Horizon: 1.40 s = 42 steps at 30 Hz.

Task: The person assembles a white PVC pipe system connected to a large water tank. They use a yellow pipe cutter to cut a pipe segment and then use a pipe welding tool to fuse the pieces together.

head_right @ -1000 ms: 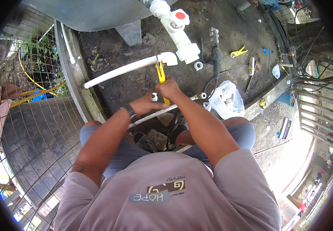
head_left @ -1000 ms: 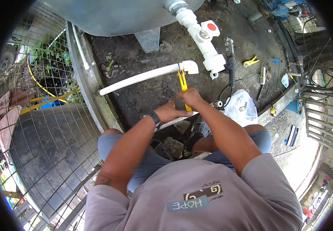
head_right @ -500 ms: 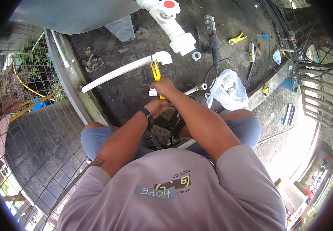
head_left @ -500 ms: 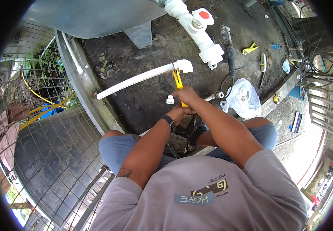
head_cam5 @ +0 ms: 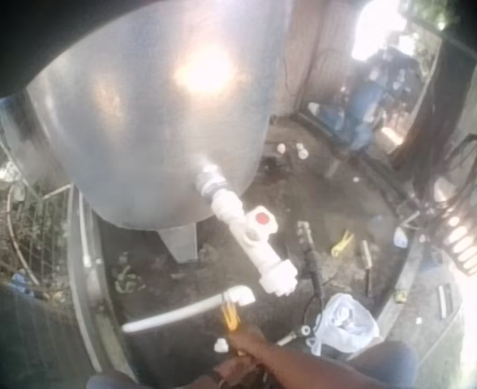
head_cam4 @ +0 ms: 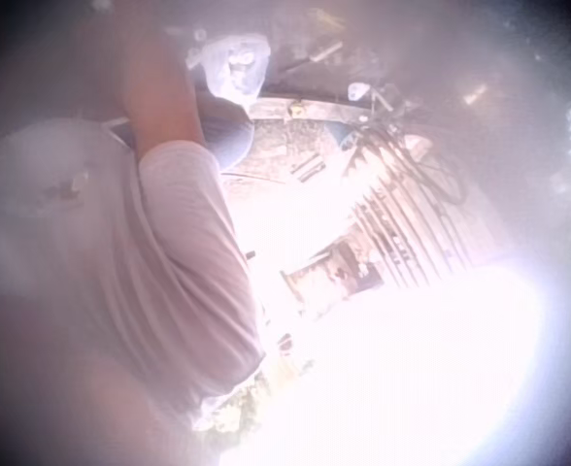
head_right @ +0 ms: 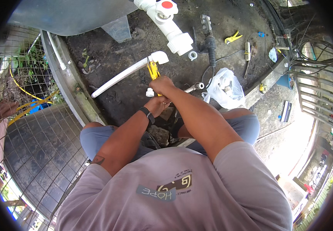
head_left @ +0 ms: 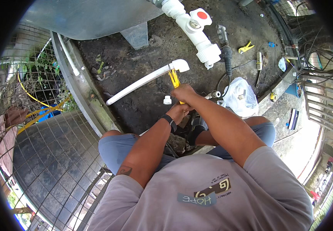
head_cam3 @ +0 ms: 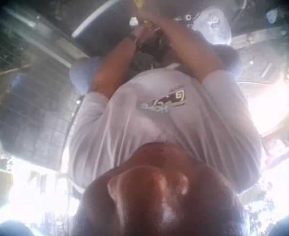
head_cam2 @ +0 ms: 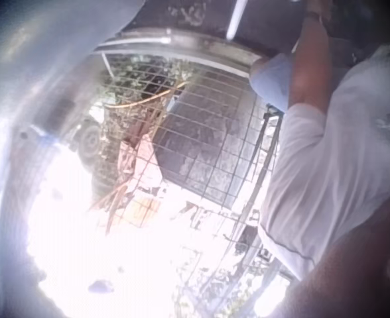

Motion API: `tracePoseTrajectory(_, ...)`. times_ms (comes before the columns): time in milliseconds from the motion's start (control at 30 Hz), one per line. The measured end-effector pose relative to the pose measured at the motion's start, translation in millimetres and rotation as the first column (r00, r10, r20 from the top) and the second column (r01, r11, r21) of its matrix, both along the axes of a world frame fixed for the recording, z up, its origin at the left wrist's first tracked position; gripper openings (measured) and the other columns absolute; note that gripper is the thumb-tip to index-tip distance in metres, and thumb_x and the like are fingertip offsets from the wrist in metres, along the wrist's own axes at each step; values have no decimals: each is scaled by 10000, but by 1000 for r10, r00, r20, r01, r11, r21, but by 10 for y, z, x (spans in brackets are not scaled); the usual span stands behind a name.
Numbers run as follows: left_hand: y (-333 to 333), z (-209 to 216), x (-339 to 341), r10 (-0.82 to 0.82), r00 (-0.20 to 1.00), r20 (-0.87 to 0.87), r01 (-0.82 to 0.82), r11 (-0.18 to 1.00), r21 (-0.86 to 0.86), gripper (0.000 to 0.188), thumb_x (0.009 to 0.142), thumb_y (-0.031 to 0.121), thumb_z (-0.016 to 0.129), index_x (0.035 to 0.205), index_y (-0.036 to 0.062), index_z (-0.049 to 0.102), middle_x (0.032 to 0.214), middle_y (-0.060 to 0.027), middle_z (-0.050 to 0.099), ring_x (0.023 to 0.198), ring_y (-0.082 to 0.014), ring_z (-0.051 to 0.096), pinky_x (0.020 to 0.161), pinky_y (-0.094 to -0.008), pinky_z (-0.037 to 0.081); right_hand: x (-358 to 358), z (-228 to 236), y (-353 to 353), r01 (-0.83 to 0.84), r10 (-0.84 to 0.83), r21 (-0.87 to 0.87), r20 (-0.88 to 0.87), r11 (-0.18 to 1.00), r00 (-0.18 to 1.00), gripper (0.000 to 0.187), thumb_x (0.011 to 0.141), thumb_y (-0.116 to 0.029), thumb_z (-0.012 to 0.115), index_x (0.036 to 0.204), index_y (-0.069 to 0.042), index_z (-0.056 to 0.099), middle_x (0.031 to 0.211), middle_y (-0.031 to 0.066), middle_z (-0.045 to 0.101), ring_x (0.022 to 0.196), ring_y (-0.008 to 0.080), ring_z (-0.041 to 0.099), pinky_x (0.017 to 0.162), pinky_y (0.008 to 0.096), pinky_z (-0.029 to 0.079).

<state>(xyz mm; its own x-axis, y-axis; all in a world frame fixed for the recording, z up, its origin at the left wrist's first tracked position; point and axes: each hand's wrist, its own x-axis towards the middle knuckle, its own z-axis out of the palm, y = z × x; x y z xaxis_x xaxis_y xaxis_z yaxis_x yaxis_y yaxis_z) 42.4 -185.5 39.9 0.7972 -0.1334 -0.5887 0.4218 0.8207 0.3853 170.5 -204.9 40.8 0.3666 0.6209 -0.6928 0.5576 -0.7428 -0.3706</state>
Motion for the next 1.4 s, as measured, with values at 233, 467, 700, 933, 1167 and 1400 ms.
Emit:
tracePoseTrajectory(233, -50, -214, -38, 106, 994, -17, -106, 994, 10, 323, 838, 109, 646, 1150, 63, 574, 1123, -23, 614, 1087, -156, 567, 975, -342, 404, -113, 357, 130, 384, -382, -53, 40, 922, 923, 459, 790, -332, 576, 1068, 15, 689, 1121, 218, 669, 1090, 341, 631, 936, 398, 494)
tracePoseTrajectory(467, -55, 192, 27, -8, 1000, 0, 8, 964, 267, 388, 806, 215, 733, 1100, 7, 590, 1039, -75, 644, 937, -205, 627, 845, -355, 488, 17, 274, 99, 329, -350, -210, -73, 921, 934, 487, 758, -303, 608, 1103, 35, 670, 1107, 242, 666, 1064, 357, 645, 905, 399, 518)
tracePoseTrajectory(700, 607, 172, 88, -445, 786, -429, 584, 306, 752, 704, 717, 435, 776, 1195, -49, 592, 1143, -249, 645, 1082, -342, 618, 927, -377, 481, 269, -146, -495, -55, 54, -263, -11, 963, 998, 530, 745, -332, 657, 1140, 21, 658, 1200, 224, 636, 1127, 331, 625, 960, 408, 493)
tracePoseTrajectory(933, 1779, -80, -249, -104, 576, -811, 780, -228, 583, 725, 785, 300, 715, 1365, -4, 404, 1372, -279, 464, 1249, -430, 490, 1043, -450, 439, 662, 109, -497, 520, -500, -387, 159, 761, 851, 879, 711, -381, 715, 1431, -28, 354, 1445, 179, 454, 1352, 324, 435, 1105, 440, 346)
tracePoseTrajectory(1167, 2253, -287, -375, -147, 326, -934, 864, -355, 358, 510, 883, 163, 585, 1350, 36, 425, 1337, -238, 511, 1236, -392, 520, 1012, -461, 471, 817, 186, -233, 355, -297, -146, 313, 924, 902, 756, 706, -314, 683, 1349, -39, 397, 1347, 200, 486, 1305, 345, 433, 1061, 502, 311)
tracePoseTrajectory(1400, 2072, -456, -215, -38, 221, -974, 845, -491, 211, 414, 928, 293, 601, 1293, 109, 533, 1303, -167, 547, 1163, -328, 593, 928, -457, 536, 1170, -106, 334, 268, -287, 103, 347, 958, 893, 654, 764, -344, 690, 1295, -56, 438, 1258, 219, 536, 1219, 359, 510, 1018, 490, 348)
